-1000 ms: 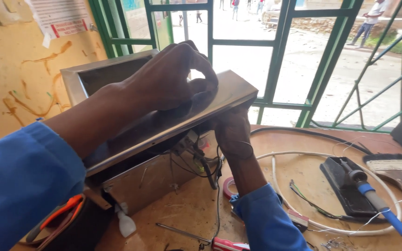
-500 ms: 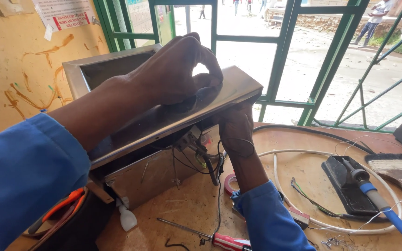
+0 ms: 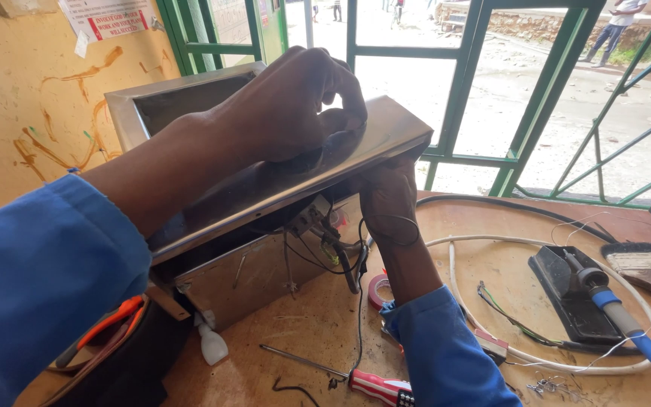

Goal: Repairing an electronic device by applying adhesive to components, managing internal wiring, and assembling the metal enclosure.

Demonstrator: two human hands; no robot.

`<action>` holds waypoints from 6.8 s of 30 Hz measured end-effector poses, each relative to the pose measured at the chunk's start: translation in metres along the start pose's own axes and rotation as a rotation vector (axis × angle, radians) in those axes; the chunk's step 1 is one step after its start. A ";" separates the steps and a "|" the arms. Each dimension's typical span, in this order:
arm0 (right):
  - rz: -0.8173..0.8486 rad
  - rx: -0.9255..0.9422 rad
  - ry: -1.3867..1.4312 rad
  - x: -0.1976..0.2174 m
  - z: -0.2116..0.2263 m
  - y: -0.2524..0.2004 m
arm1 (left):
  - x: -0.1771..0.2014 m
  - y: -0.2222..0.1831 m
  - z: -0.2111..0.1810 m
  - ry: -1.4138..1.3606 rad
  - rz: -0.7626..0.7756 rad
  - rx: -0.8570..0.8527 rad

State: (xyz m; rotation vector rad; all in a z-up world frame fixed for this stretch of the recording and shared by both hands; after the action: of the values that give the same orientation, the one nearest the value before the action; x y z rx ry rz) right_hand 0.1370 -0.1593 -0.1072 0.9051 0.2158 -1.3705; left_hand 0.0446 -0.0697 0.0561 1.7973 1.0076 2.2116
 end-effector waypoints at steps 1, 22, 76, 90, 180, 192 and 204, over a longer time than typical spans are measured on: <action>0.075 0.044 0.042 -0.007 0.004 0.001 | 0.002 0.001 0.001 -0.025 0.010 0.020; 0.454 0.357 -0.127 -0.013 0.004 -0.006 | -0.003 -0.001 0.006 -0.034 0.085 0.128; 0.218 -0.063 0.253 -0.016 -0.009 0.005 | -0.011 0.014 0.004 -0.064 0.157 0.133; 0.188 -0.028 0.287 -0.001 -0.021 0.011 | -0.005 0.010 0.003 -0.058 0.113 0.070; 0.466 -0.129 0.273 -0.017 -0.018 0.007 | -0.008 0.001 0.003 -0.067 0.021 -0.100; 0.383 -0.150 0.130 -0.011 -0.025 0.011 | -0.007 -0.001 -0.005 0.012 -0.017 -0.152; 0.412 -0.086 0.203 0.008 -0.033 0.019 | -0.014 0.000 0.009 0.058 0.024 -0.033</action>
State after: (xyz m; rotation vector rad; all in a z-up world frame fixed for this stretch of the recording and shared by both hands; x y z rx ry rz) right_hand 0.1681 -0.1448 -0.1263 0.9550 0.2263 -0.8834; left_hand 0.0563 -0.0726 0.0448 1.7507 0.9588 2.2929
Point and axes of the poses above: each hand's wrist, its own y-axis towards the middle knuckle, its own x-axis out of the back of the hand, z = x × y, the point moved 10 cm from there along y, towards the middle knuckle, and after that the axes turned 9 degrees about -x, right-handed, at the moved point
